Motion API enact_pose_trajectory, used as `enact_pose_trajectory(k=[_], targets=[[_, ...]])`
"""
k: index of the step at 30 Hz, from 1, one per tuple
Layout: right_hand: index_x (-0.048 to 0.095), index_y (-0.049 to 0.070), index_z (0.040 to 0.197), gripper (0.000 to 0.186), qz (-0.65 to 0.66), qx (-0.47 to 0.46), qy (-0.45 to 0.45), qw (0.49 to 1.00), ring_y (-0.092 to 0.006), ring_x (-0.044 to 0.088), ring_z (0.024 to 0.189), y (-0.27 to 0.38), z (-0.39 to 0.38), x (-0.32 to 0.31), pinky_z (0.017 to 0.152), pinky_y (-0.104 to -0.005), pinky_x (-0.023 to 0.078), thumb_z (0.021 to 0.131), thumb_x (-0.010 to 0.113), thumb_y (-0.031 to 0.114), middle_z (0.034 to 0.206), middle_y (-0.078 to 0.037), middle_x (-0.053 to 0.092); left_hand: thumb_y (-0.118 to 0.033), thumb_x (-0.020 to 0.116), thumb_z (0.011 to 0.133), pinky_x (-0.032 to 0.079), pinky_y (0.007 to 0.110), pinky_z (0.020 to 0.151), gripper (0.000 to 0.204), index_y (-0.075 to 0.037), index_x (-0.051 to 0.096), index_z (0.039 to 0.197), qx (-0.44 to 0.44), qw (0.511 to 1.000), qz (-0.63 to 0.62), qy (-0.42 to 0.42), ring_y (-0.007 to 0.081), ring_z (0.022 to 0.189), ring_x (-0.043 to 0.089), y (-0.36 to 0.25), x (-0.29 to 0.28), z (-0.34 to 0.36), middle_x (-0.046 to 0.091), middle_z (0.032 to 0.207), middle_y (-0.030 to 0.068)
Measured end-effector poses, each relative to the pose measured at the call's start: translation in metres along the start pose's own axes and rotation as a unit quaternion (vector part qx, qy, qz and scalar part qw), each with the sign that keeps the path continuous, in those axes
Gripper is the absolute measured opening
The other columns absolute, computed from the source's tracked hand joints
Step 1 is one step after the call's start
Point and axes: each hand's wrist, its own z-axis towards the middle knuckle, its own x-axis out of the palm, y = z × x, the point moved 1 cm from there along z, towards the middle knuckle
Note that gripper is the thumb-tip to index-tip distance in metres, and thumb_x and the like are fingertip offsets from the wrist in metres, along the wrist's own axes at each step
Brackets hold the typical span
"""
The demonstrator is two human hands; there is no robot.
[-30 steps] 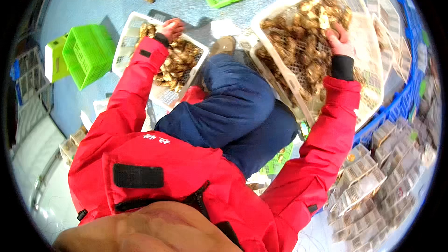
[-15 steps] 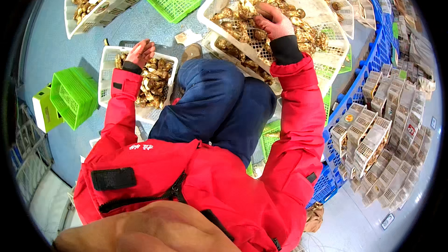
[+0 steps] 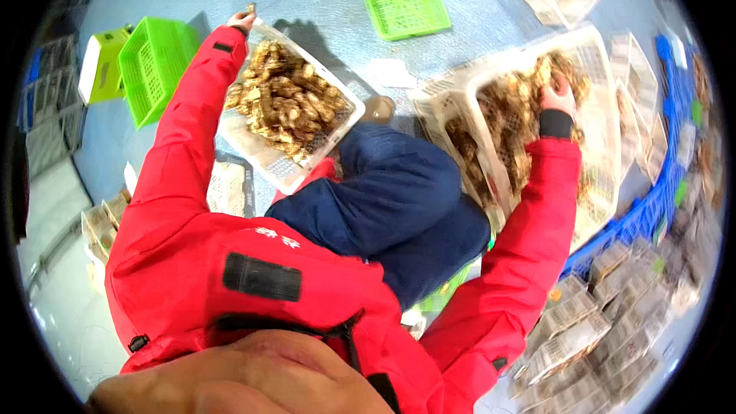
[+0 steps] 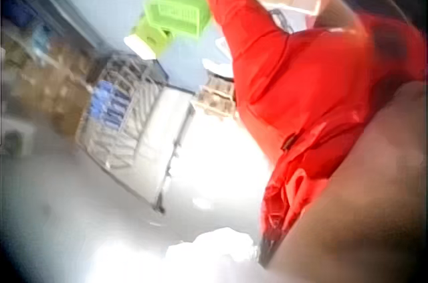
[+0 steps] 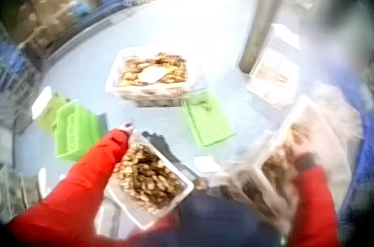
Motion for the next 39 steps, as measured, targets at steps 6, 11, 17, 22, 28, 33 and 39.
enact_pose_trajectory(k=[6,11,17,22,28,33,39], targets=[[0.029,0.005,0.124,0.070,-0.311,0.009,-0.026,0.950,-0.0316,0.048,0.099,0.063,-0.034,0.032,0.081,-0.0349,0.038,0.064,0.058,0.025,0.113,-0.021,0.045,-0.044,0.055,0.064,0.042,0.036,0.080,0.047,-0.011,0.058,0.097,-0.011,0.953,0.296,-0.061,0.0300,0.089,0.054,-0.001,-0.005,0.049,0.059,0.094,0.0140],[0.033,0.006,0.122,0.060,-0.332,-0.049,-0.054,0.940,-0.0276,0.053,0.088,-0.005,-0.009,0.002,0.074,-0.0334,0.041,0.067,0.056,0.015,0.103,-0.017,0.053,-0.049,0.059,0.064,0.043,0.036,0.069,0.054,-0.006,0.055,0.098,-0.016,0.948,0.308,0.078,0.0241,0.077,0.056,0.039,0.032,0.117,0.059,0.085,0.0116],[0.035,0.006,0.121,0.056,-0.285,0.000,-0.034,0.958,-0.0259,0.050,0.092,-0.019,-0.011,-0.008,0.078,-0.0340,0.040,0.070,0.056,0.016,0.106,-0.015,0.051,-0.051,0.056,0.066,0.042,0.034,0.070,0.057,-0.007,0.053,0.102,-0.034,0.931,0.337,0.135,0.0225,0.079,0.054,0.088,0.046,0.142,0.058,0.089,0.0101],[0.036,0.006,0.120,0.052,-0.237,0.031,-0.022,0.971,-0.0245,0.048,0.095,-0.019,-0.012,-0.019,0.081,-0.0345,0.039,0.073,0.055,0.018,0.109,-0.013,0.049,-0.053,0.054,0.067,0.040,0.033,0.072,0.060,-0.007,0.052,0.105,-0.045,0.928,0.322,0.185,0.0212,0.081,0.053,0.140,0.049,0.172,0.057,0.092,0.0088],[0.037,0.007,0.119,0.048,-0.090,0.090,-0.016,0.992,-0.0228,0.045,0.099,-0.008,-0.012,-0.024,0.085,-0.0351,0.038,0.076,0.055,0.019,0.112,-0.011,0.047,-0.056,0.051,0.069,0.039,0.032,0.073,0.064,-0.007,0.050,0.109,-0.038,0.920,0.239,0.308,0.0197,0.084,0.051,0.215,0.043,0.238,0.055,0.097,0.0073],[0.038,0.007,0.118,0.044,0.280,0.189,-0.091,0.937,-0.0215,0.043,0.102,-0.006,-0.028,-0.030,0.088,-0.0356,0.036,0.079,0.054,0.020,0.115,-0.009,0.046,-0.042,0.050,0.074,0.041,0.030,0.069,0.043,-0.008,0.054,0.102,-0.060,0.965,0.158,0.201,0.0163,0.079,0.052,0.204,-0.010,0.271,0.056,0.088,0.0043],[0.052,0.001,0.106,0.034,0.154,0.095,-0.135,0.974,-0.0105,0.051,0.082,0.047,-0.145,-0.055,0.072,-0.0217,0.041,0.075,0.057,0.014,0.104,-0.006,0.051,-0.015,0.057,0.078,0.045,0.026,0.068,0.031,0.002,0.051,0.104,0.066,0.954,-0.260,0.135,0.0150,0.076,0.054,0.062,-0.043,0.104,0.057,0.089,0.0075]])
